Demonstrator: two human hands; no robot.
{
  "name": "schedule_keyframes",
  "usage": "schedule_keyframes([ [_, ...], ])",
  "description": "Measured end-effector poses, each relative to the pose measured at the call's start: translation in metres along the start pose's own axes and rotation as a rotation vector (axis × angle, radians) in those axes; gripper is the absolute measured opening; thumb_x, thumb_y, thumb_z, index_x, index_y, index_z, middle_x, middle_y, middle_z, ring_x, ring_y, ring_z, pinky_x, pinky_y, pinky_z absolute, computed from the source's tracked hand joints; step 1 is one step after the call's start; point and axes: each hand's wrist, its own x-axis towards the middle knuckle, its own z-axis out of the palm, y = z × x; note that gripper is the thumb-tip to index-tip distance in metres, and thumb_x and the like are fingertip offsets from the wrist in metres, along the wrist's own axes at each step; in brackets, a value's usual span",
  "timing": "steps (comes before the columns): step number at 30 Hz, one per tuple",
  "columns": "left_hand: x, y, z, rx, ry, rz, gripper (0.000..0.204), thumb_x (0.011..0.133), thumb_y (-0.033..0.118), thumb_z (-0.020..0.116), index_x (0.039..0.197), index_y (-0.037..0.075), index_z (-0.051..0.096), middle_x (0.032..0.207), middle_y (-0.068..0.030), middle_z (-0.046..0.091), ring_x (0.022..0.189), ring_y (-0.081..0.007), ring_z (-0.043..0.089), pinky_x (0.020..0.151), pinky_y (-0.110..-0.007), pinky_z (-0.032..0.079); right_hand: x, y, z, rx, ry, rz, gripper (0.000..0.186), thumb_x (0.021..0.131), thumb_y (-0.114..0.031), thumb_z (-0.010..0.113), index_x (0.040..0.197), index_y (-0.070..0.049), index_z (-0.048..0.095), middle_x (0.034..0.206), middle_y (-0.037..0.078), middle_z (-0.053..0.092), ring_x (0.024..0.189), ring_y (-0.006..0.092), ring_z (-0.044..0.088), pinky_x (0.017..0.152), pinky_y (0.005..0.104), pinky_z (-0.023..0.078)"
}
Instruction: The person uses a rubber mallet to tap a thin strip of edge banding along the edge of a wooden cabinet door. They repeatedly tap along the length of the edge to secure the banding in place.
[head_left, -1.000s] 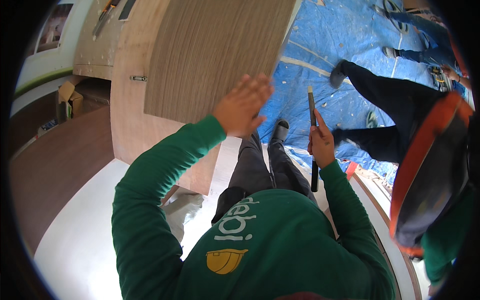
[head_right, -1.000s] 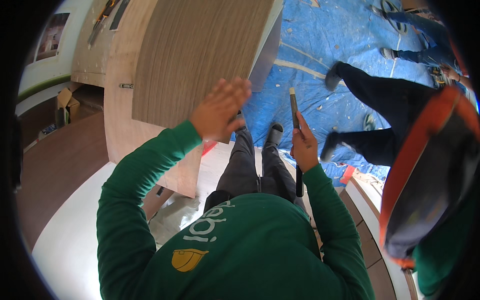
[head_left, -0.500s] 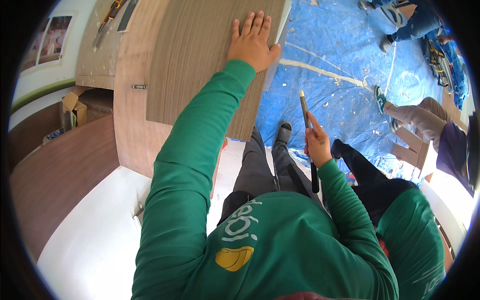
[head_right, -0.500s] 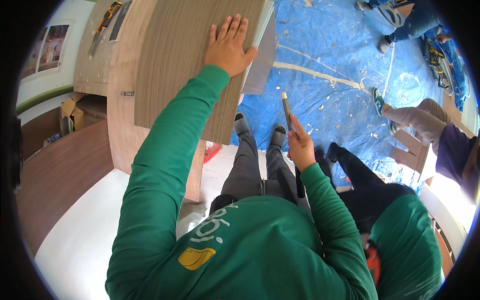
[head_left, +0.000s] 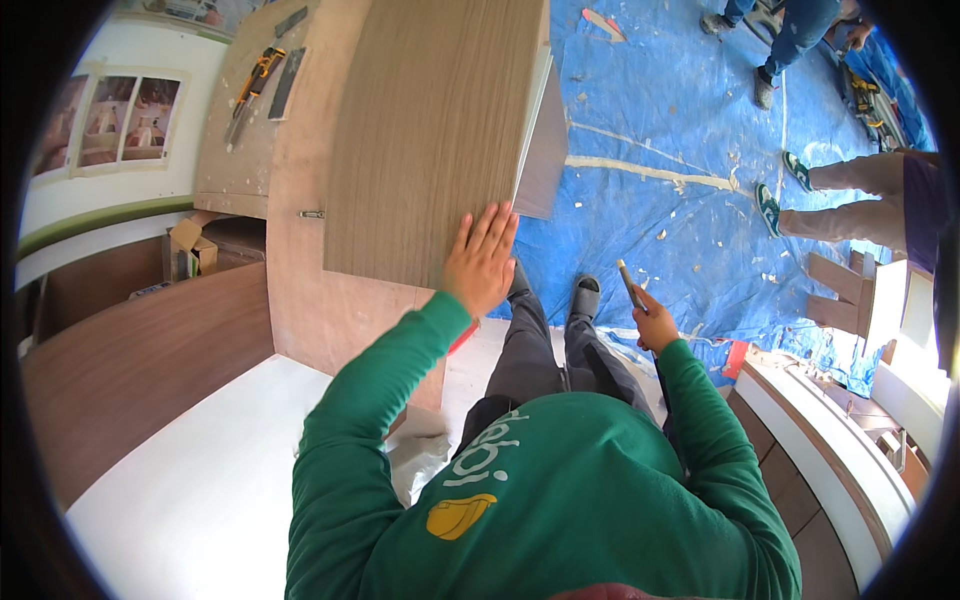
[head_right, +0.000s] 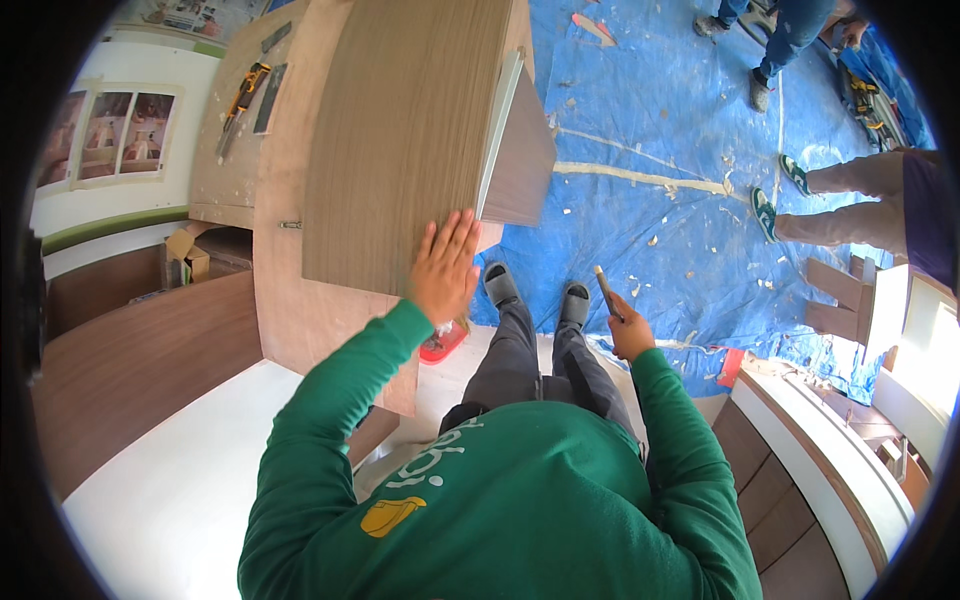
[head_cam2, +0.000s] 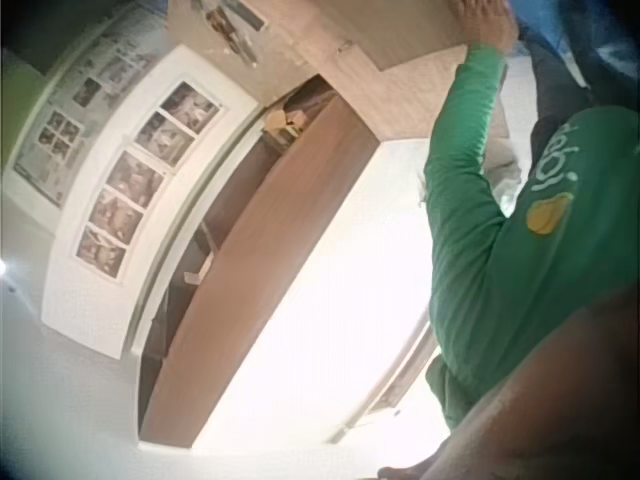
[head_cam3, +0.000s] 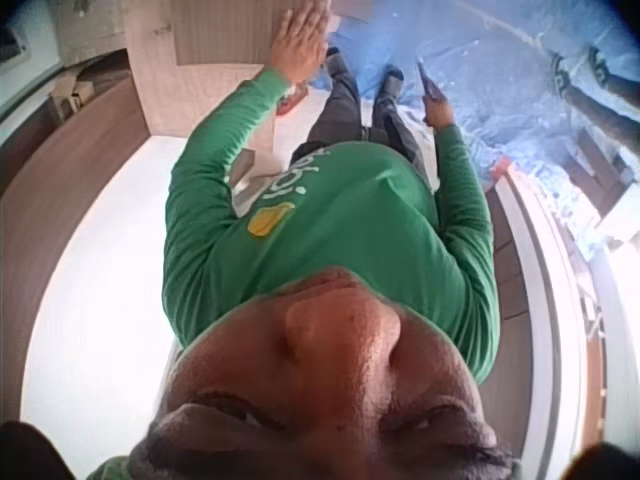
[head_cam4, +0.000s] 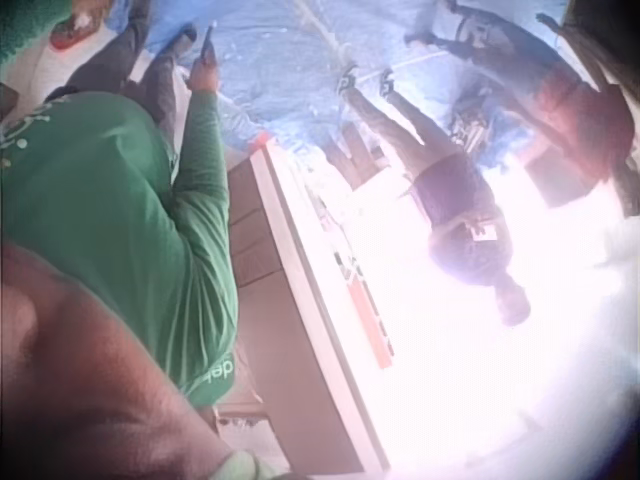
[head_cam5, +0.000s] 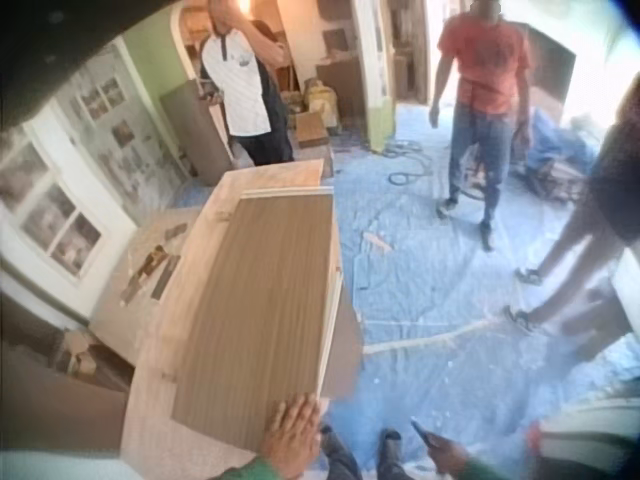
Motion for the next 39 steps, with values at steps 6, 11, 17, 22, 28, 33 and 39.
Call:
schedule_keyframes([
  [6, -0.049, 0.039, -0.012, -0.141, -0.238, 0.273, 0.062, 0.1, 0.023, 0.056, 0.157, 0.005, 0.04, 0.167, -0.0179, 0.031, 0.156, -0.0348, 0.027, 0.127, -0.054, 0.018, -0.001, -0.005, -0.009, 0.072, -0.004, -0.017, 0.059, 0.101, -0.016, 0.057, 0.157, -0.007, 0.04, 0.071, 0.005, 0.058, 0.047, 0.0167, 0.058, 0.043, 0.0332, 0.048],
  [11, -0.007, 0.01, -0.027, -0.296, -0.027, 0.249, 0.033, 0.1, 0.014, 0.059, 0.131, 0.005, 0.063, 0.155, -0.0214, 0.047, 0.146, -0.0387, 0.042, 0.12, -0.05, 0.034, -0.016, -0.019, 0.018, 0.373, -0.148, -0.214, 0.045, 0.104, -0.022, 0.059, 0.145, -0.005, 0.053, 0.071, 0.003, 0.057, 0.053, 0.0115, 0.054, 0.049, 0.0297, 0.046],
  [17, 0.079, -0.104, -0.024, -0.334, 0.39, -0.345, 0.04, 0.102, 0.036, 0.063, 0.126, 0.005, 0.061, 0.154, -0.0259, 0.046, 0.142, -0.0408, 0.044, 0.116, -0.055, 0.036, -0.012, -0.026, 0.064, 0.191, 0.015, -0.454, 0.035, 0.107, -0.023, 0.057, 0.139, -0.008, 0.06, 0.086, 0.007, 0.063, 0.077, 0.0148, 0.059, 0.076, 0.0296, 0.051],
  [22, 0.111, -0.114, -0.002, -0.019, 0.304, -0.534, 0.066, 0.105, 0.053, 0.046, 0.156, 0.012, 0.04, 0.169, -0.0144, 0.026, 0.157, -0.0302, 0.022, 0.128, -0.052, 0.013, -0.011, -0.092, 0.093, 0.213, 0.071, -0.93, 0.047, 0.105, -0.004, 0.056, 0.151, -0.012, 0.053, 0.087, 0.006, 0.06, 0.075, 0.0158, 0.056, 0.07, 0.0324, 0.049],
  [28, 0.116, -0.117, -0.002, -0.006, 0.185, -0.533, 0.063, 0.108, 0.049, 0.039, 0.161, 0.014, 0.035, 0.171, -0.0076, 0.025, 0.159, -0.0267, 0.019, 0.13, -0.052, 0.006, 0.034, -0.108, 0.137, 0.114, -0.044, -1.204, 0.061, 0.096, 0.008, 0.059, 0.152, -0.014, 0.052, 0.093, 0.015, 0.058, 0.079, 0.0296, 0.06, 0.074, 0.0358, 0.052],
  [33, 0.119, -0.113, 0.001, -0.057, 0.195, -0.511, 0.061, 0.108, 0.046, 0.04, 0.159, 0.013, 0.038, 0.17, -0.0094, 0.028, 0.159, -0.0284, 0.019, 0.129, -0.052, 0.006, 0.074, -0.136, 0.145, 0.194, -0.022, -1.148, 0.069, 0.09, 0.01, 0.056, 0.152, -0.019, 0.053, 0.095, 0.016, 0.059, 0.083, 0.033, 0.063, 0.076, 0.038, 0.054],
  [39, 0.119, -0.112, -0.006, -0.001, 0.199, -0.509, 0.06, 0.109, 0.045, 0.038, 0.158, 0.01, 0.039, 0.168, -0.0117, 0.031, 0.158, -0.0314, 0.021, 0.128, -0.054, 0.007, 0.139, -0.231, 0.127, 0.457, 0.149, -1.193, 0.066, 0.093, 0.009, 0.055, 0.153, -0.018, 0.053, 0.086, 0.014, 0.059, 0.081, 0.0271, 0.06, 0.08, 0.0367, 0.052],
])
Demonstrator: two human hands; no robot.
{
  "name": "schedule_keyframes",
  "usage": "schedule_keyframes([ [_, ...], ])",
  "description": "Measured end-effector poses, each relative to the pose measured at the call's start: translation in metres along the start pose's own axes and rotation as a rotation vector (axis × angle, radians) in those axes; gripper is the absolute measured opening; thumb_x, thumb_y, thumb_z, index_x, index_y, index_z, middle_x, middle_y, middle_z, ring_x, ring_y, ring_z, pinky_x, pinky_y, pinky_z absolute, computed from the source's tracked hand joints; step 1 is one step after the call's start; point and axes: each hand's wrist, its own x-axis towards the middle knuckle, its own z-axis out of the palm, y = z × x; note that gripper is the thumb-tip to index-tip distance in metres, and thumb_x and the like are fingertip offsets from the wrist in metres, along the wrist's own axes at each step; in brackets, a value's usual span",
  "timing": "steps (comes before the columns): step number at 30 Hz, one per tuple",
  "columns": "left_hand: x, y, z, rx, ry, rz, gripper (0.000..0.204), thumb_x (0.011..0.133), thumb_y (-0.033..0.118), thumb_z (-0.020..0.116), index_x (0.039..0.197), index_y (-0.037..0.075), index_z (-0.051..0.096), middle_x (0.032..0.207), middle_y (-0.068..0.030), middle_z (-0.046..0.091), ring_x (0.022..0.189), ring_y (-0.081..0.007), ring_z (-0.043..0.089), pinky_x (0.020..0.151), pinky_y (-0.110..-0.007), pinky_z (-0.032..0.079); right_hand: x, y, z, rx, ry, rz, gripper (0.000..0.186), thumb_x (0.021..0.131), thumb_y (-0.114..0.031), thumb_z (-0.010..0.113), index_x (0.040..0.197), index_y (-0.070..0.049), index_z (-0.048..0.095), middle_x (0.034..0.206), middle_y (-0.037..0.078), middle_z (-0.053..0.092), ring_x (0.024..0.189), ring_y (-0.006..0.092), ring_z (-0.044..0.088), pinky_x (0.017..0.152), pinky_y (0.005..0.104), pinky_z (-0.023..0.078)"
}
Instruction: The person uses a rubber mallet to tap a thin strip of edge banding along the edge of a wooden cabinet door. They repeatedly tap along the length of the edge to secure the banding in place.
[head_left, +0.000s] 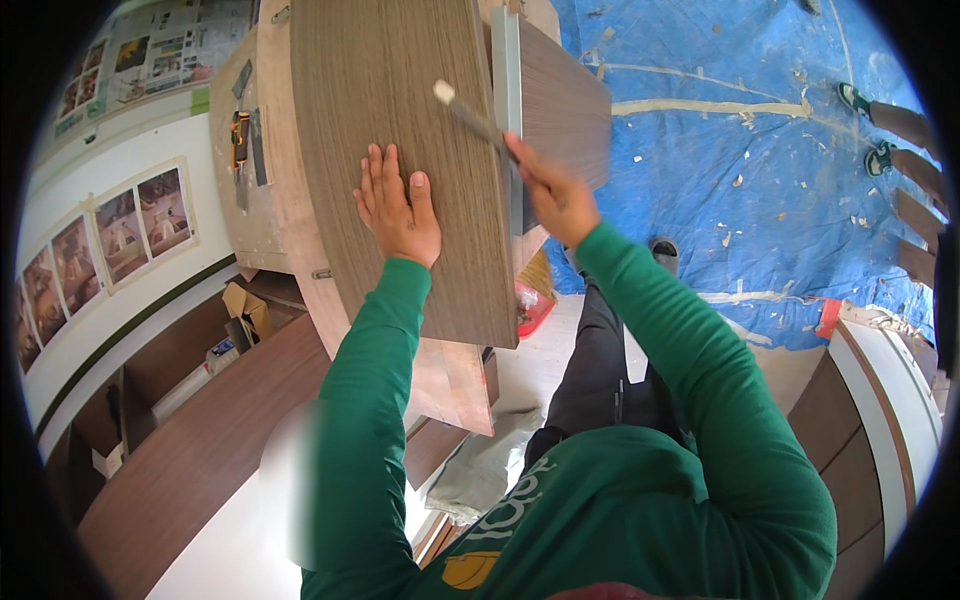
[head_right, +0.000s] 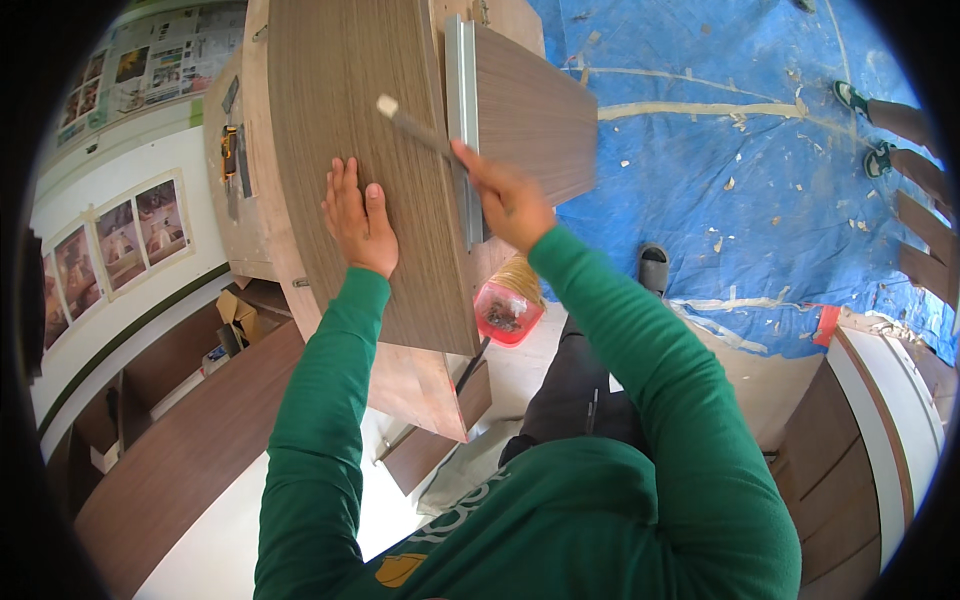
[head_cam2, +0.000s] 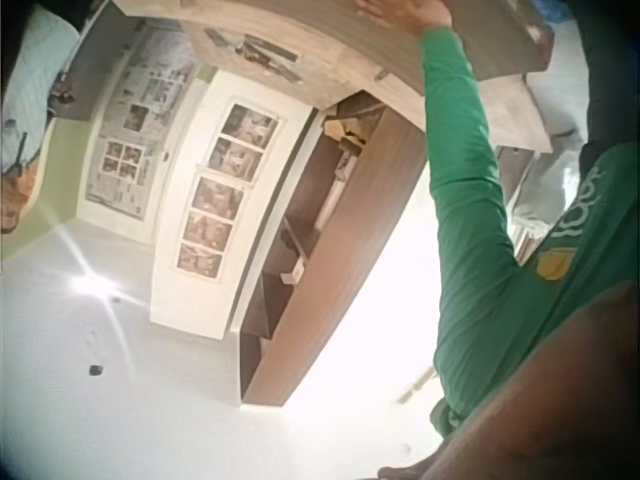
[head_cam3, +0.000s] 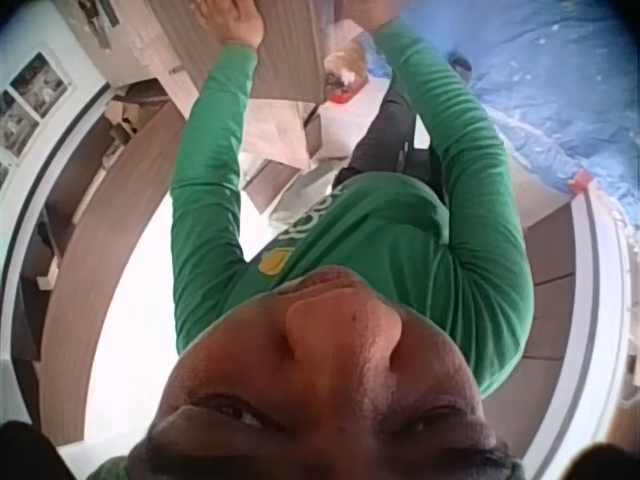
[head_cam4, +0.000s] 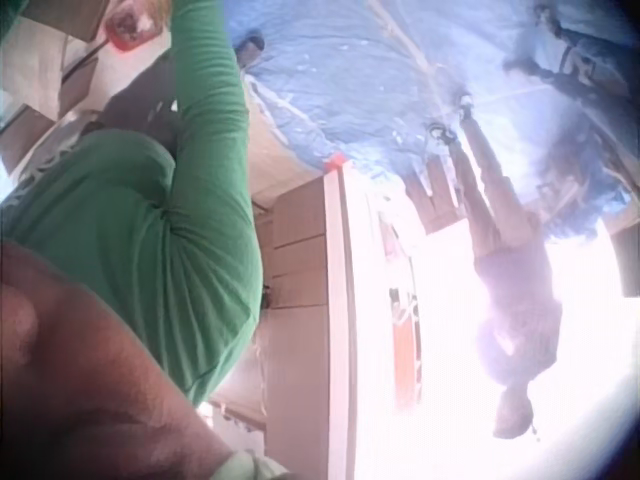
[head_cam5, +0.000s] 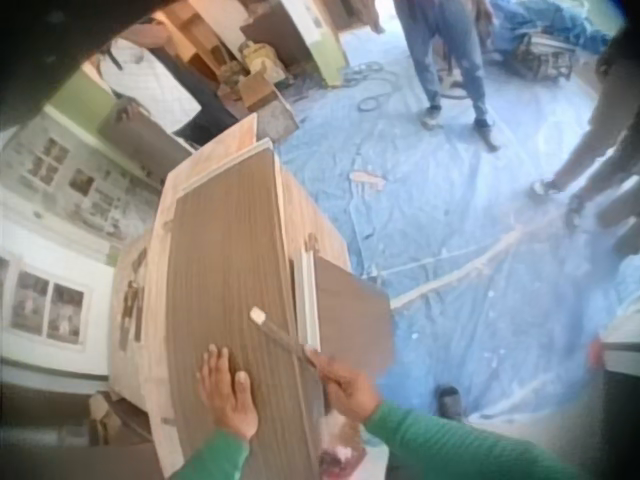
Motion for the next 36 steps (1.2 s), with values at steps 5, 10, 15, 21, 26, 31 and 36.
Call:
schedule_keyframes([
  [5, -0.005, -0.004, -0.003, 0.029, 0.02, 0.004, 0.061, 0.11, 0.047, 0.034, 0.157, 0.009, 0.041, 0.168, -0.0124, 0.033, 0.157, -0.0329, 0.024, 0.127, -0.055, 0.009, -0.027, -0.014, -0.008, -0.136, -0.219, 0.042, 0.066, 0.092, 0.008, 0.053, 0.152, -0.018, 0.054, 0.087, 0.016, 0.057, 0.082, 0.0308, 0.061, 0.081, 0.0401, 0.053],
  [10, -0.002, 0.002, -0.001, 0.0, 0.0, 0.004, 0.061, 0.109, 0.046, 0.037, 0.158, 0.01, 0.039, 0.168, -0.0129, 0.032, 0.157, -0.033, 0.023, 0.127, -0.055, 0.008, -0.099, -0.032, -0.028, -0.032, -0.293, 0.083, 0.071, 0.088, 0.01, 0.054, 0.152, -0.018, 0.054, 0.081, 0.017, 0.054, 0.075, 0.0325, 0.057, 0.076, 0.0408, 0.052],
  [15, -0.001, 0.003, 0.0, -0.001, 0.003, 0.018, 0.06, 0.11, 0.045, 0.037, 0.158, 0.01, 0.04, 0.168, -0.013, 0.032, 0.157, -0.0331, 0.023, 0.127, -0.055, 0.008, 0.039, 0.012, -0.011, -0.068, 0.016, 0.039, 0.065, 0.095, 0.006, 0.05, 0.153, -0.023, 0.053, 0.104, 0.012, 0.071, 0.088, 0.0217, 0.067, 0.084, 0.031, 0.054],
  [21, -0.001, 0.002, 0.002, 0.001, 0.024, 0.032, 0.058, 0.11, 0.043, 0.037, 0.157, 0.009, 0.041, 0.167, -0.0128, 0.033, 0.156, -0.033, 0.025, 0.127, -0.055, 0.01, 0.07, 0.011, -0.032, -0.069, -0.172, 0.146, 0.048, 0.104, -0.002, 0.049, 0.15, -0.016, 0.056, 0.117, 0.011, 0.072, 0.098, 0.0149, 0.063, 0.096, 0.0315, 0.051],
  [26, -0.004, -0.003, -0.002, 0.011, -0.011, -0.004, 0.059, 0.108, 0.043, 0.04, 0.158, 0.009, 0.04, 0.169, -0.0134, 0.03, 0.158, -0.0323, 0.02, 0.128, -0.055, 0.006, -0.087, -0.032, -0.035, -0.007, -0.391, 0.154, 0.055, 0.099, 0.007, 0.053, 0.149, -0.012, 0.057, 0.086, 0.015, 0.059, 0.082, 0.0267, 0.06, 0.085, 0.0359, 0.053],
  [31, -0.004, 0.0, 0.0, -0.025, 0.018, 0.02, 0.06, 0.108, 0.044, 0.04, 0.158, 0.011, 0.041, 0.168, -0.0126, 0.031, 0.158, -0.0314, 0.021, 0.128, -0.054, 0.006, -0.006, -0.005, -0.018, -0.161, -0.093, -0.048, 0.059, 0.096, 0.005, 0.054, 0.149, -0.018, 0.057, 0.111, 0.014, 0.072, 0.082, 0.0262, 0.066, 0.081, 0.032, 0.054],
  [36, -0.005, -0.004, 0.003, -0.04, 0.036, 0.015, 0.058, 0.109, 0.044, 0.035, 0.157, 0.013, 0.043, 0.168, -0.0098, 0.033, 0.158, -0.0293, 0.022, 0.128, -0.052, 0.006, 0.061, -0.037, -0.038, -0.27, -0.206, 0.23, 0.057, 0.099, -0.004, 0.055, 0.152, -0.022, 0.054, 0.099, 0.015, 0.071, 0.076, 0.0241, 0.061, 0.075, 0.0337, 0.053],
])
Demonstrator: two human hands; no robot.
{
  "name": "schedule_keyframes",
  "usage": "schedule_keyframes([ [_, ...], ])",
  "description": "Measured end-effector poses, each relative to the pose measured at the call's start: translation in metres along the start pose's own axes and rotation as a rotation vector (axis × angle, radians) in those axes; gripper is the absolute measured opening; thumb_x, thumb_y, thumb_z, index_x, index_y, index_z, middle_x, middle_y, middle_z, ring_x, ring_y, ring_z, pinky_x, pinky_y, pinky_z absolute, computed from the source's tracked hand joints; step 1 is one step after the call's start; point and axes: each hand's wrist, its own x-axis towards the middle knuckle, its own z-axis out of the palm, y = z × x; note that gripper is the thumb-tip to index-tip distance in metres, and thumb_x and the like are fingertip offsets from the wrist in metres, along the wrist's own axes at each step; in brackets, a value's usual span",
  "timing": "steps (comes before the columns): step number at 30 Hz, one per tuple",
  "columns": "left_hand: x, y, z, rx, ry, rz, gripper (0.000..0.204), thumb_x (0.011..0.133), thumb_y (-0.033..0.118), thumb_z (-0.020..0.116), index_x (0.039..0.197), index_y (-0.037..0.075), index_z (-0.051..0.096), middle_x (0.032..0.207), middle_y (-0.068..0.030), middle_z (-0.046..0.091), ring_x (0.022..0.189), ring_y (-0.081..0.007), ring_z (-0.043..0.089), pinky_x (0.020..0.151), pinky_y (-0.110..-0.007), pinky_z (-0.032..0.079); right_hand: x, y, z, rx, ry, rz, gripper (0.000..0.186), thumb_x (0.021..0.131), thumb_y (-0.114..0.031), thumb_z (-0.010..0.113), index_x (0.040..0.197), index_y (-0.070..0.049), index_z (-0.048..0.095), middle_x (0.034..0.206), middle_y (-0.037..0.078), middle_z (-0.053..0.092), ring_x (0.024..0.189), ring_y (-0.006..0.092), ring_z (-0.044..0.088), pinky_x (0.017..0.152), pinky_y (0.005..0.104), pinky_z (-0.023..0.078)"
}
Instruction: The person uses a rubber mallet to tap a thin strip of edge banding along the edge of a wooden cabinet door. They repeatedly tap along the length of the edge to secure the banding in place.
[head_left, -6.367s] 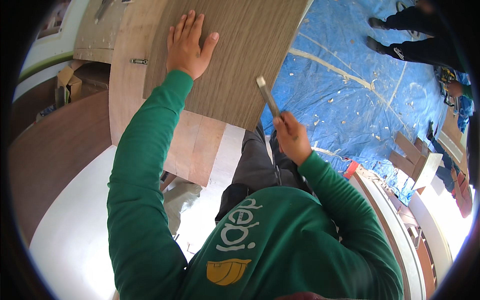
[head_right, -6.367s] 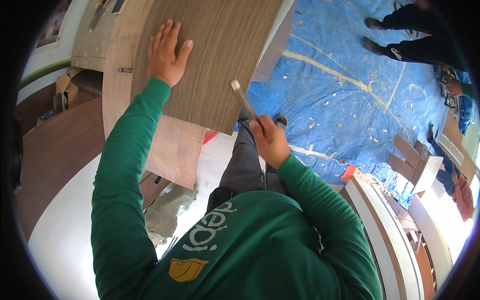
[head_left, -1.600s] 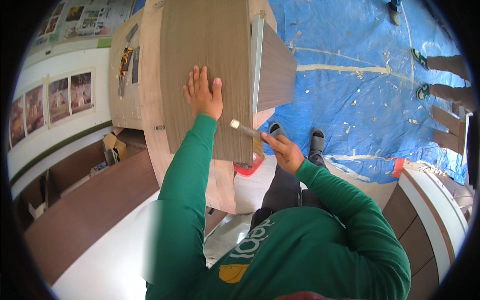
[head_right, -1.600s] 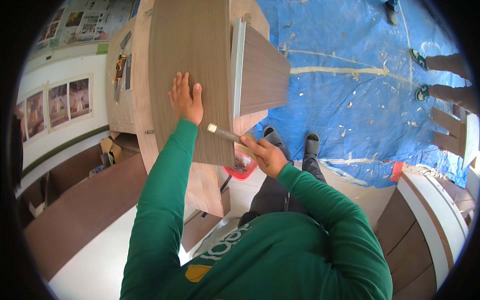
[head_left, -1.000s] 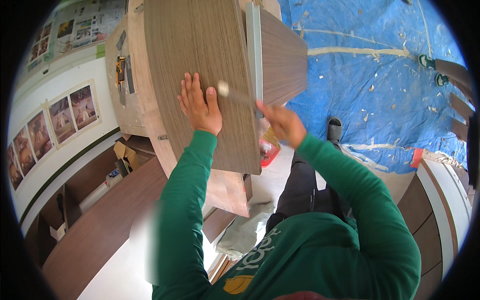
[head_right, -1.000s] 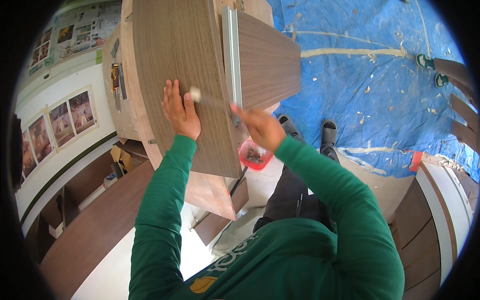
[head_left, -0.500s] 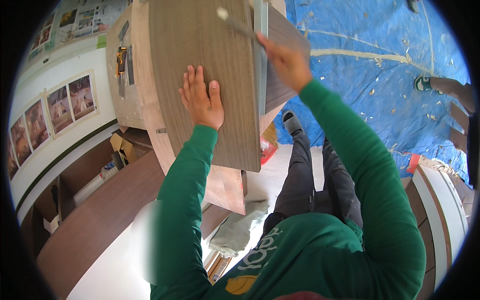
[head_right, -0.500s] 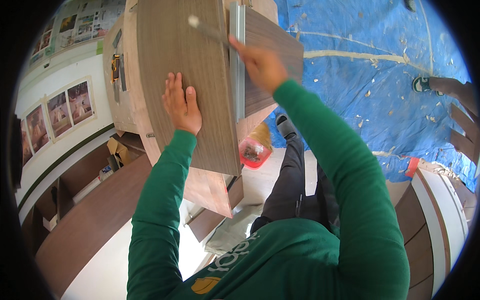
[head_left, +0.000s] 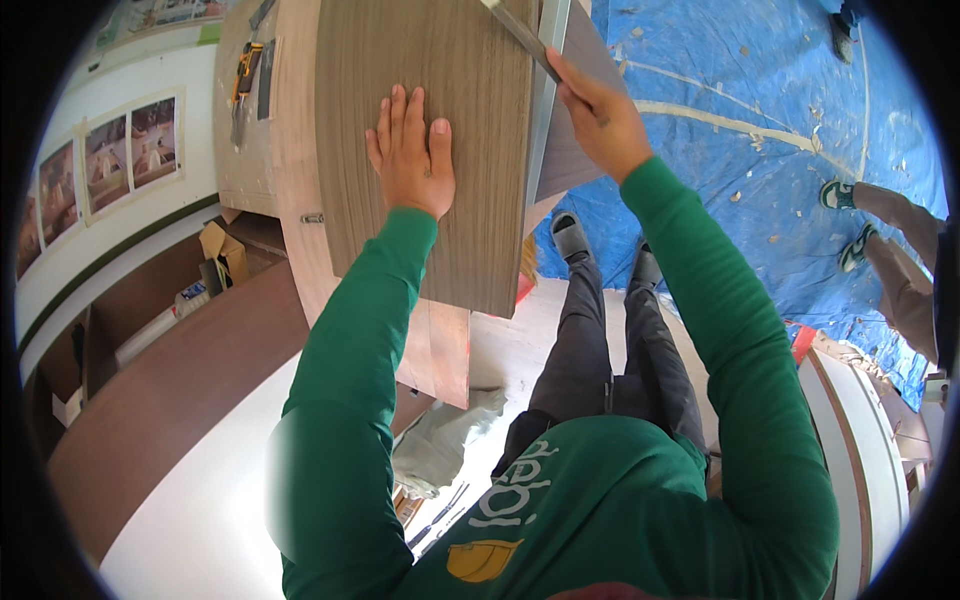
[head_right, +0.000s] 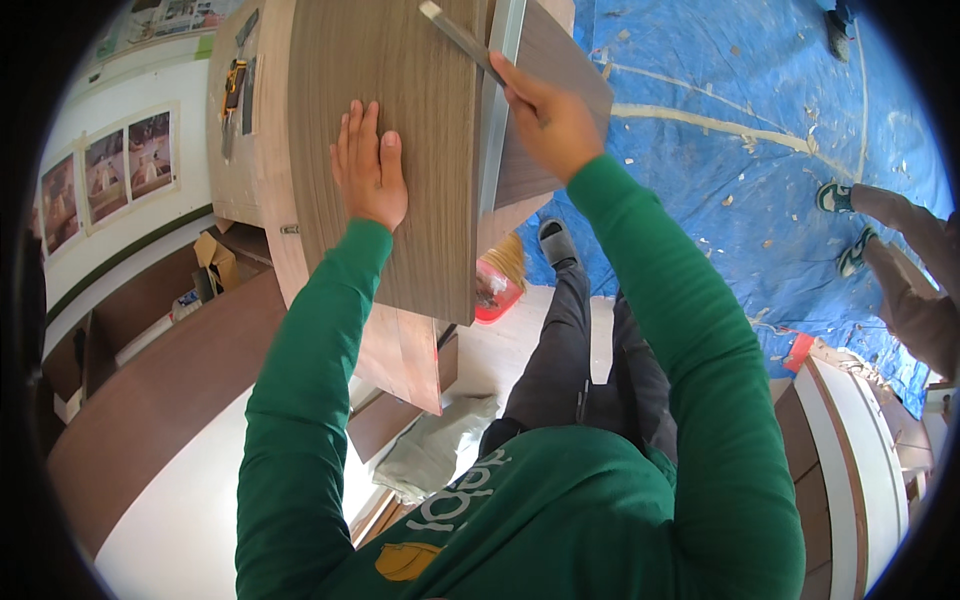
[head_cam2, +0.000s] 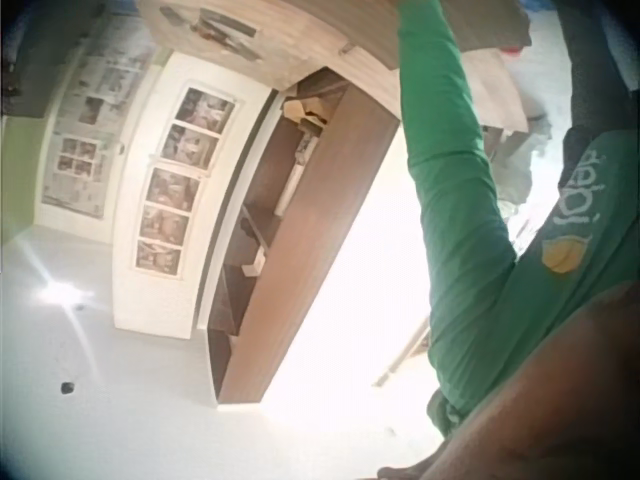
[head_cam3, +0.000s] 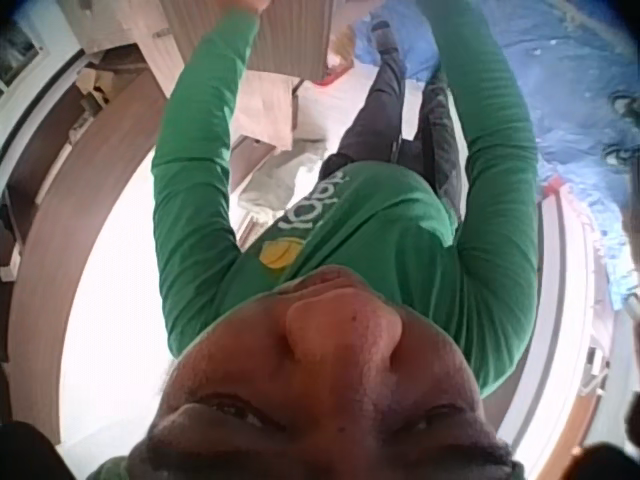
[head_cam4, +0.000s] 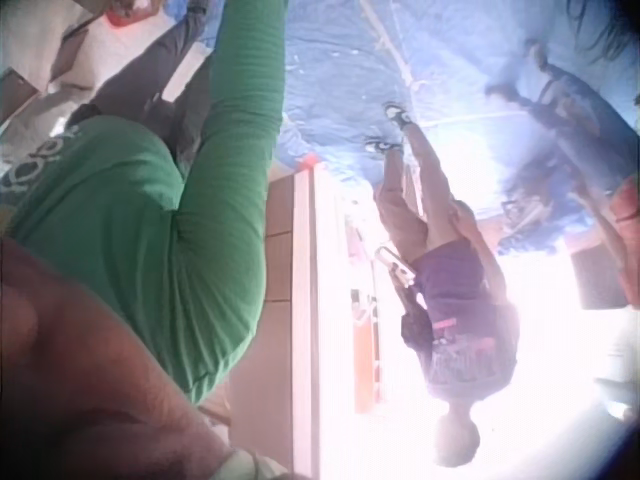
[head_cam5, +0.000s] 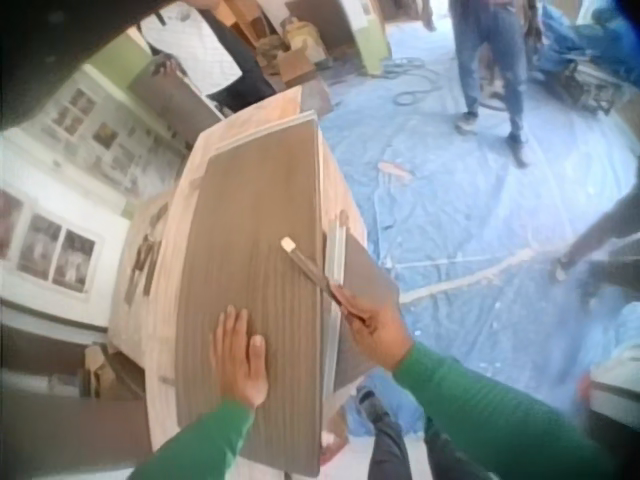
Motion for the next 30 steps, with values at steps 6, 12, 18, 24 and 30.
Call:
schedule_keyframes([
  [6, -0.001, -0.003, -0.002, -0.106, 0.026, -0.007, 0.06, 0.111, 0.047, 0.024, 0.156, 0.014, 0.045, 0.167, -0.0083, 0.035, 0.157, -0.0282, 0.023, 0.129, -0.051, 0.005, -0.191, 0.048, 0.018, -0.127, -0.337, -0.283, 0.06, 0.096, 0.004, 0.058, 0.153, -0.015, 0.052, 0.087, 0.014, 0.058, 0.072, 0.0293, 0.057, 0.069, 0.0348, 0.051],
  [12, -0.003, -0.005, 0.001, -0.093, 0.049, -0.007, 0.064, 0.11, 0.053, 0.021, 0.156, 0.014, 0.046, 0.166, -0.0083, 0.037, 0.157, -0.0281, 0.023, 0.129, -0.052, 0.005, -0.212, 0.015, 0.025, 0.124, -0.239, -0.073, 0.053, 0.101, -0.001, 0.059, 0.152, -0.014, 0.053, 0.08, 0.012, 0.05, 0.07, 0.0277, 0.054, 0.067, 0.034, 0.047],
  [18, -0.003, -0.007, 0.005, -0.061, 0.095, 0.012, 0.061, 0.111, 0.052, 0.024, 0.155, 0.017, 0.048, 0.165, -0.0064, 0.039, 0.156, -0.0268, 0.026, 0.128, -0.05, 0.008, -0.168, 0.035, 0.048, 0.112, -0.129, -0.133, 0.051, 0.101, -0.001, 0.059, 0.151, -0.013, 0.055, 0.085, 0.013, 0.058, 0.076, 0.0252, 0.059, 0.074, 0.0288, 0.049],
  [24, 0.0, -0.002, 0.004, -0.067, 0.088, 0.001, 0.061, 0.11, 0.053, 0.025, 0.154, 0.017, 0.048, 0.165, -0.0063, 0.039, 0.156, -0.0269, 0.026, 0.128, -0.051, 0.008, -0.11, 0.02, 0.065, 0.304, -0.008, 0.083, 0.052, 0.101, -0.001, 0.059, 0.152, -0.013, 0.053, 0.093, 0.013, 0.064, 0.083, 0.0237, 0.062, 0.081, 0.0295, 0.051],
  [30, -0.004, -0.007, 0.005, -0.084, 0.101, 0.007, 0.061, 0.11, 0.052, 0.026, 0.154, 0.017, 0.048, 0.165, -0.0068, 0.039, 0.156, -0.0263, 0.027, 0.128, -0.05, 0.009, -0.244, 0.025, 0.063, 0.227, -0.31, 0.045, 0.044, 0.104, -0.006, 0.058, 0.148, -0.005, 0.055, 0.095, 0.011, 0.066, 0.082, 0.0184, 0.06, 0.077, 0.0325, 0.051],
])
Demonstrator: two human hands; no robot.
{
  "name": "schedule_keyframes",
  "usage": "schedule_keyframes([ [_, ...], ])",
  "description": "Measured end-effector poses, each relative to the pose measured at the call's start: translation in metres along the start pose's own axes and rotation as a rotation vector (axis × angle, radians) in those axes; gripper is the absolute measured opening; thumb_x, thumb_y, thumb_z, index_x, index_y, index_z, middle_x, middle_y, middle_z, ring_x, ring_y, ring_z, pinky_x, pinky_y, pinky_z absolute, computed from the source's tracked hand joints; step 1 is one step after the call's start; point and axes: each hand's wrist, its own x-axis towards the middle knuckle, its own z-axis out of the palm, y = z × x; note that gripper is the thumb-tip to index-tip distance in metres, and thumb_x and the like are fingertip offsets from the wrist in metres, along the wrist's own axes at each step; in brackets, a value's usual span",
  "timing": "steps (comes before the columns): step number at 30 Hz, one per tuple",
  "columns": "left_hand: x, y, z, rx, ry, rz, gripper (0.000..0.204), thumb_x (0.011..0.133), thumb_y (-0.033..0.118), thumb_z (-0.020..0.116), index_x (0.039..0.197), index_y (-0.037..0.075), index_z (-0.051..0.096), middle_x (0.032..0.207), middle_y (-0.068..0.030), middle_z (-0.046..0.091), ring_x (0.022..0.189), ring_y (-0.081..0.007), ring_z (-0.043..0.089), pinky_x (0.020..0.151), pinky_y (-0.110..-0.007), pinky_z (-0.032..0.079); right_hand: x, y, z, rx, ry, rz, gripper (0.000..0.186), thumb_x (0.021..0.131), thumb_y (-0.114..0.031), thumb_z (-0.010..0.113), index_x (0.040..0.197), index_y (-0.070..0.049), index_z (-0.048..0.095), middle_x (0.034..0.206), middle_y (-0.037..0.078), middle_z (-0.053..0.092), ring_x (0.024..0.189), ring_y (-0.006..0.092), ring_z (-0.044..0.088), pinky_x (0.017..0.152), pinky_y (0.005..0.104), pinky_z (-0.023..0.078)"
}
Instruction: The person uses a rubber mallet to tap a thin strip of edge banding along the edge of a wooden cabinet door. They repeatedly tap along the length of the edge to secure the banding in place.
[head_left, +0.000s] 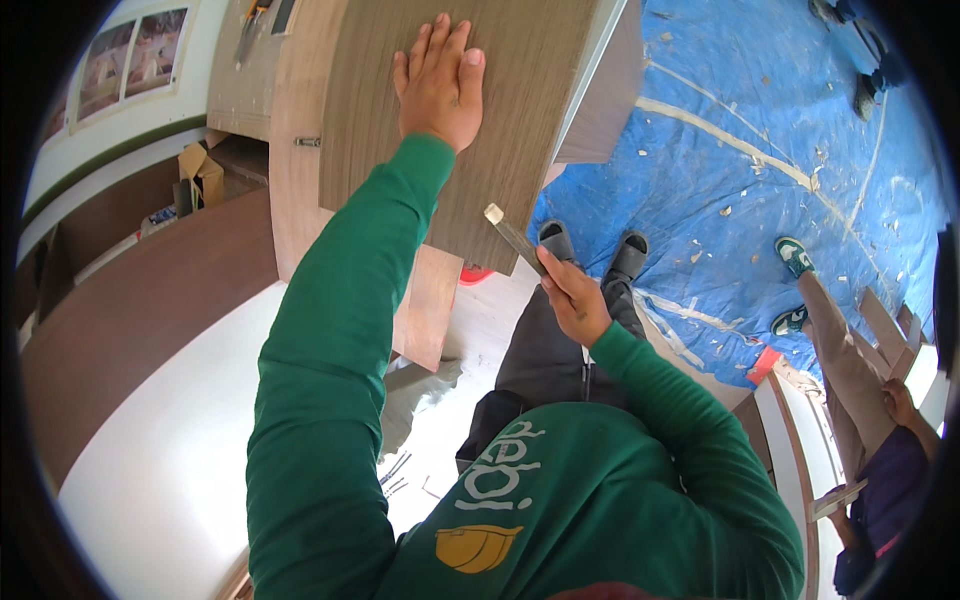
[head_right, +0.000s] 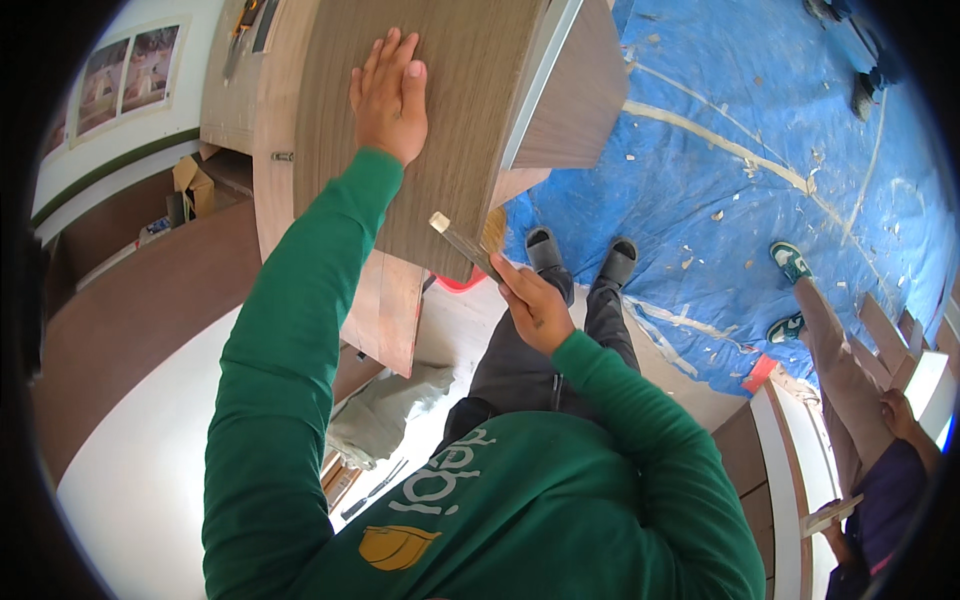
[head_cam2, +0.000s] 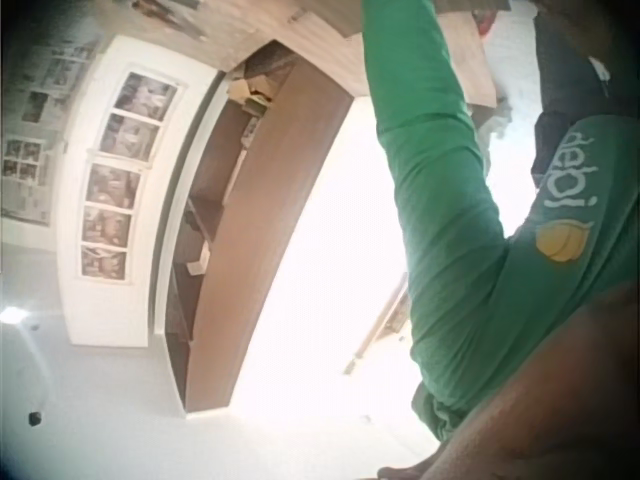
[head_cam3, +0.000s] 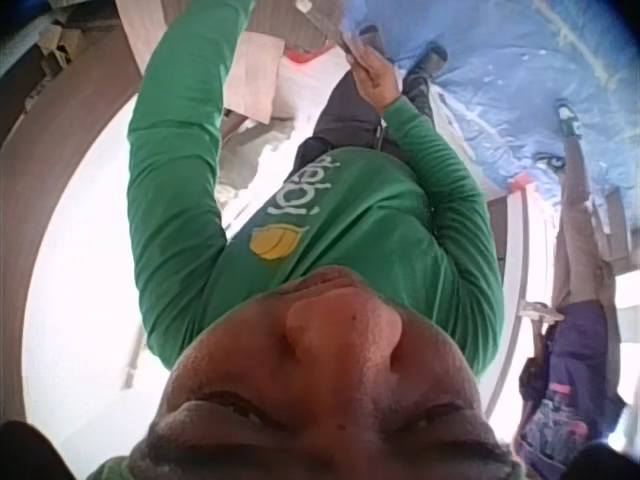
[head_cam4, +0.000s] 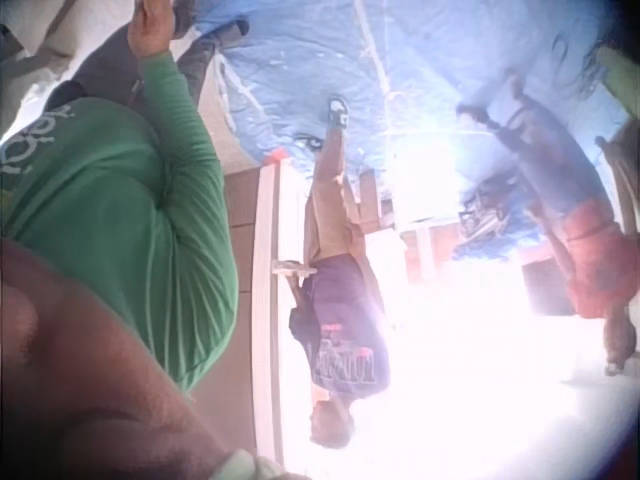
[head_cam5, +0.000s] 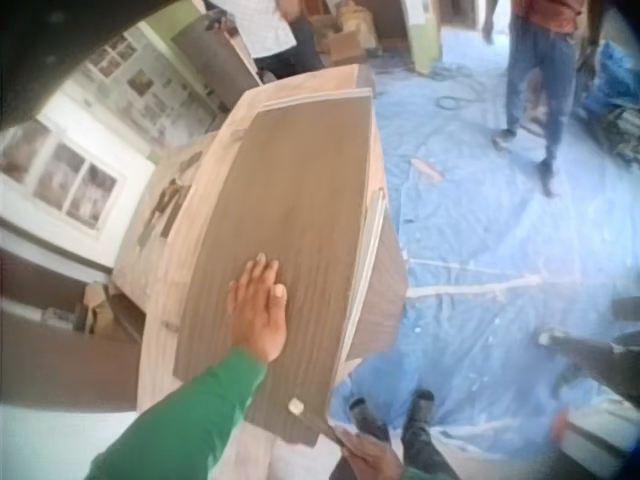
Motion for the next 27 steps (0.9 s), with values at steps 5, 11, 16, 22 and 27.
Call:
schedule_keyframes([
  [5, 0.004, 0.001, -0.003, 0.066, -0.042, -0.016, 0.066, 0.109, 0.052, 0.031, 0.154, 0.006, 0.046, 0.164, -0.0165, 0.039, 0.153, -0.0348, 0.031, 0.126, -0.054, 0.016, -0.008, -0.035, -0.015, 0.133, 0.084, 0.336, 0.038, 0.105, -0.011, 0.059, 0.143, -0.003, 0.058, 0.088, 0.007, 0.064, 0.076, 0.0177, 0.061, 0.072, 0.0324, 0.051],
  [11, 0.003, -0.001, 0.001, 0.1, 0.033, 0.019, 0.062, 0.109, 0.049, 0.031, 0.151, 0.007, 0.05, 0.162, -0.0145, 0.043, 0.152, -0.0339, 0.034, 0.125, -0.056, 0.018, -0.005, -0.038, -0.027, -0.194, 0.17, 0.262, 0.037, 0.105, -0.015, 0.06, 0.139, -0.002, 0.056, 0.093, 0.014, 0.065, 0.079, 0.0204, 0.064, 0.073, 0.0324, 0.052],
  [16, 0.0, -0.006, 0.003, 0.082, 0.063, 0.03, 0.062, 0.108, 0.049, 0.035, 0.151, 0.006, 0.05, 0.162, -0.0156, 0.042, 0.152, -0.0338, 0.033, 0.125, -0.056, 0.018, -0.03, -0.057, -0.008, -0.425, 0.059, -0.049, 0.048, 0.099, 0.003, 0.061, 0.146, -0.008, 0.057, 0.093, 0.014, 0.059, 0.078, 0.0249, 0.061, 0.073, 0.0315, 0.051],
  [22, 0.013, -0.004, 0.004, -0.043, 0.202, 0.087, 0.055, 0.105, 0.049, 0.044, 0.125, 0.004, 0.07, 0.139, -0.0182, 0.063, 0.133, -0.0364, 0.054, 0.113, -0.057, 0.036, -0.045, -0.049, 0.012, -0.565, 0.119, -0.006, 0.063, 0.094, 0.015, 0.053, 0.151, -0.012, 0.054, 0.088, 0.011, 0.055, 0.075, 0.0216, 0.056, 0.071, 0.03, 0.048],
  [27, 0.07, -0.013, 0.012, -0.495, 0.378, -0.064, 0.053, 0.102, 0.049, 0.051, 0.097, 0.001, 0.074, 0.098, -0.0202, 0.075, 0.093, -0.0403, 0.07, 0.085, -0.052, 0.053, 0.003, -0.054, 0.024, -0.618, 0.235, -0.042, 0.063, 0.093, 0.014, 0.052, 0.151, -0.01, 0.054, 0.082, 0.01, 0.054, 0.072, 0.0207, 0.054, 0.069, 0.0303, 0.048],
])
